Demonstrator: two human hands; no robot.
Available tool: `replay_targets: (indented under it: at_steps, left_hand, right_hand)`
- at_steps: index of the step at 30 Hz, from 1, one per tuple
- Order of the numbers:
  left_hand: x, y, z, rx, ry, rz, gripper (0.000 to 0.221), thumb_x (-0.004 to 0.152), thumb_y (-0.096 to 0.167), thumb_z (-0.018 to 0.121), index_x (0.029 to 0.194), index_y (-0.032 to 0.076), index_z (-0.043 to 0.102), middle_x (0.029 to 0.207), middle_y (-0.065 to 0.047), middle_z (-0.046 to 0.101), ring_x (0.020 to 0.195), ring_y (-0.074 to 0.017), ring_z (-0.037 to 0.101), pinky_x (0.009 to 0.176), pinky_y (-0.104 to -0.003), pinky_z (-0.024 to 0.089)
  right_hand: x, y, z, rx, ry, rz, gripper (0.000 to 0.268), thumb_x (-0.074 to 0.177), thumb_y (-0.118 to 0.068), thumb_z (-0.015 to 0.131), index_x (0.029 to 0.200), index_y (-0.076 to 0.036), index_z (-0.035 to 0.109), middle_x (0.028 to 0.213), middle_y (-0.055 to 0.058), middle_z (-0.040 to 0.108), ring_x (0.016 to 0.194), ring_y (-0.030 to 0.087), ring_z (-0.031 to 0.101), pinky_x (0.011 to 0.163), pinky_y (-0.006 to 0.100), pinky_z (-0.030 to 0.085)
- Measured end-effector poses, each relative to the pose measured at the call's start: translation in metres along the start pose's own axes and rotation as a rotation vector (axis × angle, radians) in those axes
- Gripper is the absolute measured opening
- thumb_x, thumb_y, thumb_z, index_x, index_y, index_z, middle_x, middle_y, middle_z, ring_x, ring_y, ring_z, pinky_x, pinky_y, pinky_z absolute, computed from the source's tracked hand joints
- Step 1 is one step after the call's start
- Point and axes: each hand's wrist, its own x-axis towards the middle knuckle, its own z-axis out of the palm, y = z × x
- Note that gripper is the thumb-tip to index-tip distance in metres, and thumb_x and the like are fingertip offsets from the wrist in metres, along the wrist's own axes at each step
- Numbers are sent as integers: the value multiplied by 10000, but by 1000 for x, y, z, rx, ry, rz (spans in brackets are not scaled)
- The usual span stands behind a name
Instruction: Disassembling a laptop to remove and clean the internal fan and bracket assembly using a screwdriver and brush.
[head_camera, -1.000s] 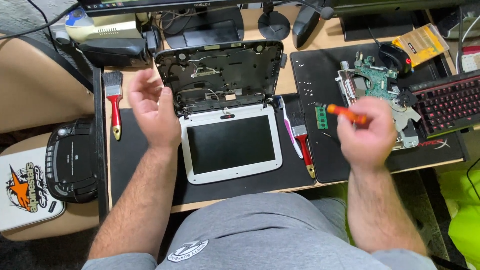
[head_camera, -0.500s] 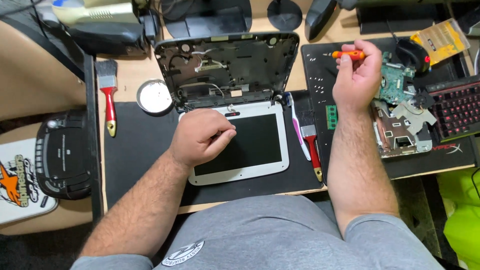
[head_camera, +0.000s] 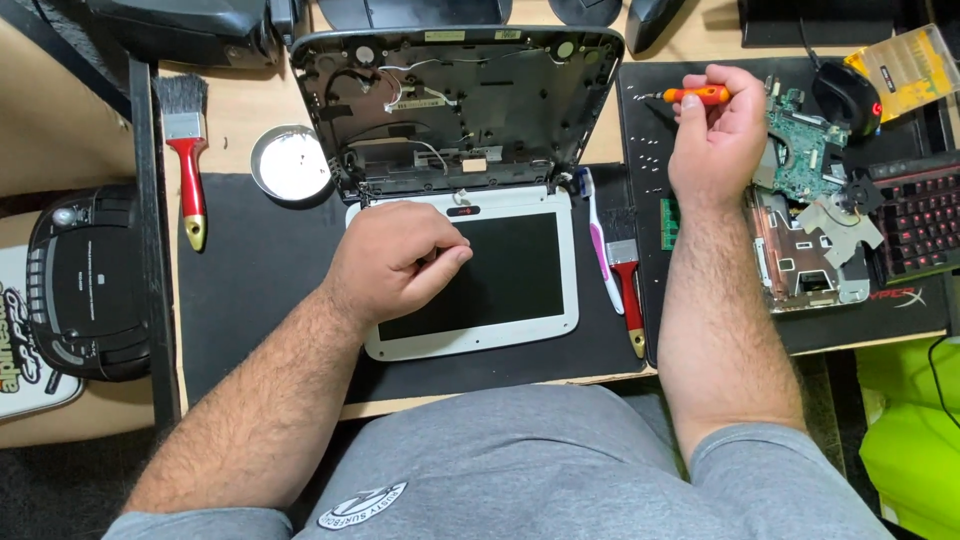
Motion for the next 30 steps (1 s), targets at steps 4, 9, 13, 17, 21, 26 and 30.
replay_targets:
  at_steps: [4, 9, 13, 17, 21, 26, 30]
  left_hand:
    - [0, 0, 1, -7, -3, 2, 166, 976, 150, 640, 848, 89, 727, 797, -9, 732, 743, -197, 701, 668, -335, 545]
    - [0, 0, 1, -22, 15, -4, 151, 974, 137, 642, 850, 94, 716, 769, 1, 708, 712, -186, 678, 639, -324, 522]
    - [-1, -2, 1, -21, 16, -6, 154, 973, 143, 641, 848, 93, 715, 772, -1, 714, 717, -193, 684, 644, -332, 528]
    - [-1, -1, 2, -10, 3, -14, 159, 970, 154, 643, 844, 98, 722, 769, 2, 718, 718, -189, 689, 640, -330, 530]
    - [-1, -1, 1, -9, 0, -32, 164, 973, 161, 642, 844, 99, 720, 768, 3, 716, 722, -188, 689, 643, -329, 528]
    - [-1, 0, 2, -39, 24, -28, 148, 968, 137, 652, 833, 101, 702, 749, 16, 699, 707, -181, 679, 632, -317, 519]
    - [1, 2, 0, -52, 5, -28, 154, 974, 156, 647, 848, 102, 717, 767, 12, 714, 718, -181, 689, 634, -312, 525]
  right_hand:
    - [1, 3, 1, -14, -4, 15, 254, 983, 136, 573, 1211, 25, 581, 1118, 192, 710, 1016, 264, 738, 841, 319, 677]
    - [-1, 2, 2, -19, -15, 5, 259, 982, 143, 580, 1215, 29, 582, 1117, 195, 709, 1019, 264, 730, 859, 332, 681]
    - [0, 1, 1, -18, -18, 18, 259, 987, 128, 579, 1223, 20, 580, 1127, 194, 712, 1030, 267, 730, 851, 330, 675]
    - [-2, 4, 3, -38, -27, 18, 262, 979, 139, 597, 1215, 27, 589, 1132, 196, 715, 1049, 274, 734, 879, 340, 682]
    - [-1, -3, 0, -37, -18, 28, 262, 978, 132, 589, 1216, 22, 592, 1143, 195, 713, 1053, 277, 733, 880, 347, 680]
    - [-1, -9, -3, -8, -9, 21, 268, 983, 148, 593, 1217, 18, 588, 1117, 186, 714, 1031, 260, 734, 867, 331, 681]
    - [-1, -17, -12, 140, 34, -59, 269, 993, 240, 526, 1218, 96, 561, 1088, 234, 661, 974, 302, 719, 820, 317, 674]
